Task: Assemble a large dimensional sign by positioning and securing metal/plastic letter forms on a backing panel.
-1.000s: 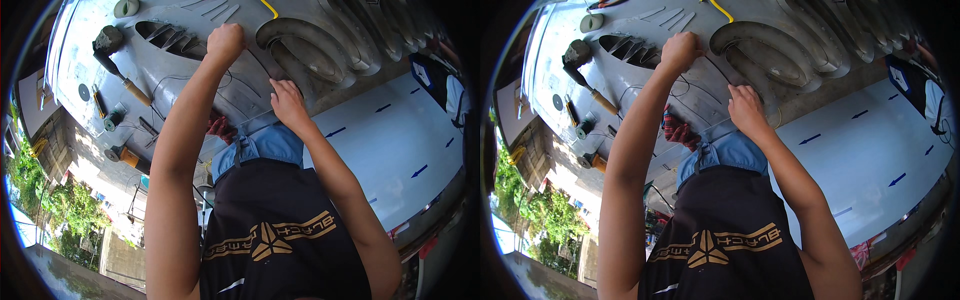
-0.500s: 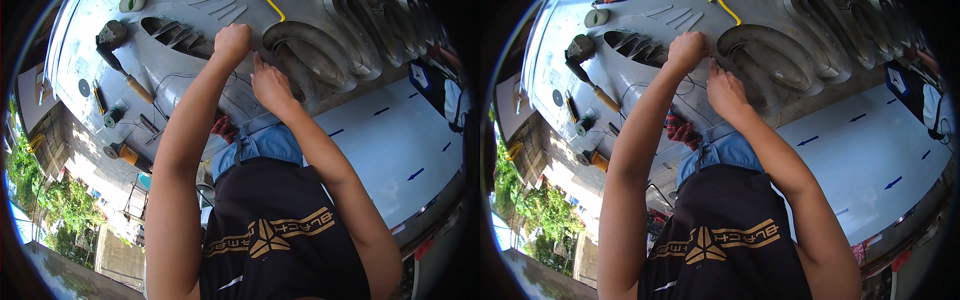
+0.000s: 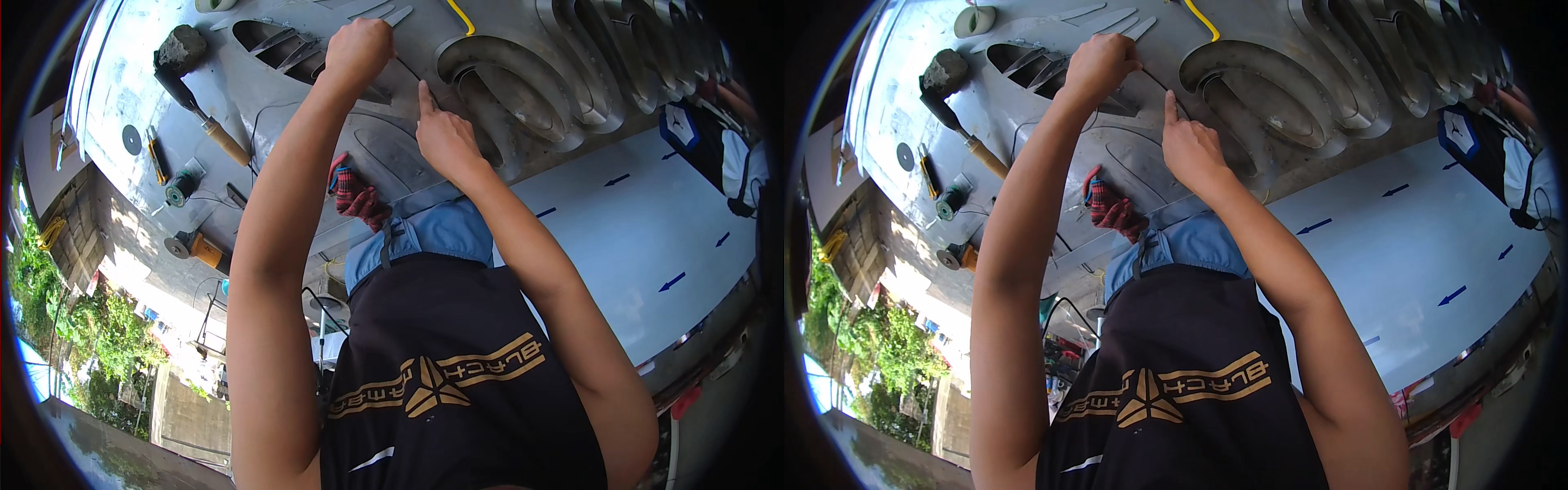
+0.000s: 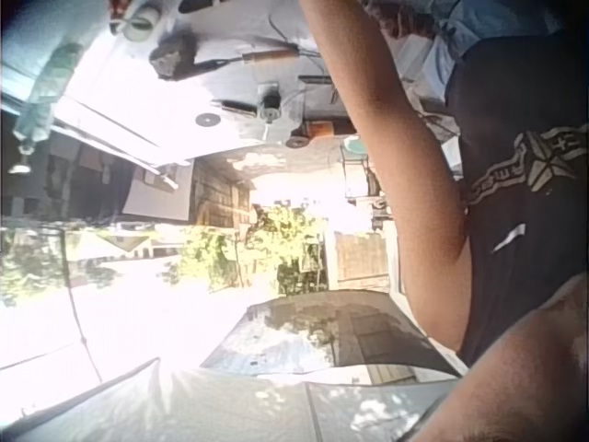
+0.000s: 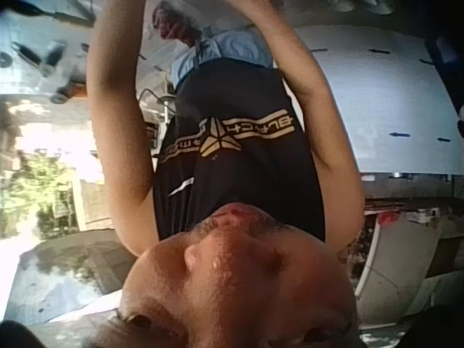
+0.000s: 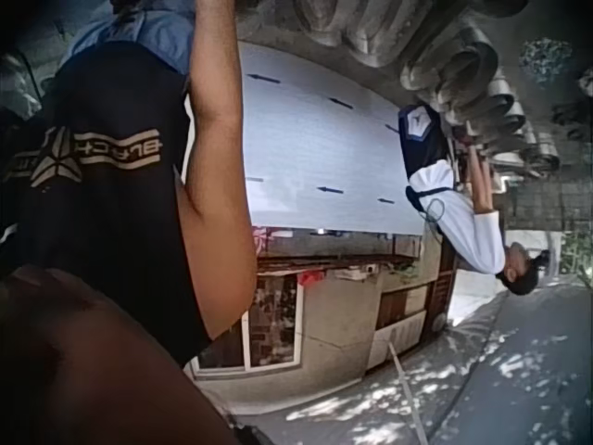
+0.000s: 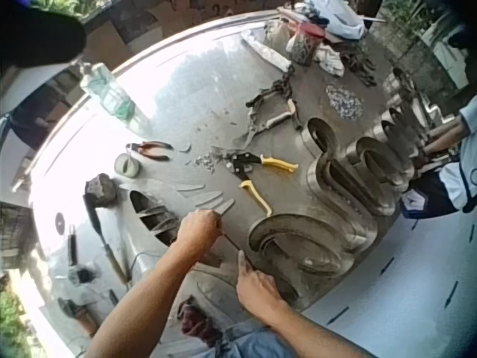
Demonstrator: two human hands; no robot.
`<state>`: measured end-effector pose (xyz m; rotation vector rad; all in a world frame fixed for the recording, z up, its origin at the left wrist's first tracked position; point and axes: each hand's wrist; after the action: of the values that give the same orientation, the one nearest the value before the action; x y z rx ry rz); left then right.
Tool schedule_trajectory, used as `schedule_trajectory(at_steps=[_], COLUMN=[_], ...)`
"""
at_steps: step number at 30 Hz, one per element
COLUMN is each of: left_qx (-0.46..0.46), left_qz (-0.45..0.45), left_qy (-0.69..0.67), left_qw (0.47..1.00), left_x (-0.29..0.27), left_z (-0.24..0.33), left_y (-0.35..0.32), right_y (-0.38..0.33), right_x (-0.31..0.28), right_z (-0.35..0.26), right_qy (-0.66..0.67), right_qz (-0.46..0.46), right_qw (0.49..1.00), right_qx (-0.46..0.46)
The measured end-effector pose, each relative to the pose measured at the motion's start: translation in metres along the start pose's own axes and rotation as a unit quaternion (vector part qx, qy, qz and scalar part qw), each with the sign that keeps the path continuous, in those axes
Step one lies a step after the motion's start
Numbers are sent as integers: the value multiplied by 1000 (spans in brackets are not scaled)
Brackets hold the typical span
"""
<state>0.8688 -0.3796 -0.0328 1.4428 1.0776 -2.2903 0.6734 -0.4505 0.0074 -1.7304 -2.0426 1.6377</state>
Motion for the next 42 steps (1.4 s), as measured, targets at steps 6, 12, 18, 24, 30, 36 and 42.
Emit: schedule_trajectory(at_steps=[6, 12, 18, 24, 30, 36, 42], left_qx=[-11, 48, 180, 205, 210, 218, 61], left_qz=[5, 33, 155, 143, 88, 67, -46], left_qy=[15, 34, -128, -132, -126, -157, 98], left_qw=[1000, 998, 963, 959, 966, 961, 992], left_x=[-13, -14, -16, -30, -37, -40, -40], left_z=[-13, -27, -49, -44, -45, -45, -23], left_y=[8, 13, 7, 8, 13, 20, 29], right_y=[1, 0, 0, 0, 0, 0, 1], right_x=[5, 4, 4, 3, 6, 7, 9], right_z=[0, -3, -4, -4, -1, 1, 0], right_qy=[-2, -15, -22, -29, -10, -11, -8], right_qz=[-9, -17, -15, -20, -15, -8, -12], right_qw=[1000, 1000, 1000, 999, 1000, 1000, 1000], right_qx=[12, 12, -3, -9, 3, -4, -8])
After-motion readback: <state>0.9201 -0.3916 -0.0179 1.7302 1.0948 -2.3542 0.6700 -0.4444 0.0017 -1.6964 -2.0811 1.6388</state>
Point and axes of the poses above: each hand's wrist, its own y-axis towards the middle knuckle, its own x-axis out of the palm, z = x × y, and after that the axes turned 10 degrees about y, right-handed
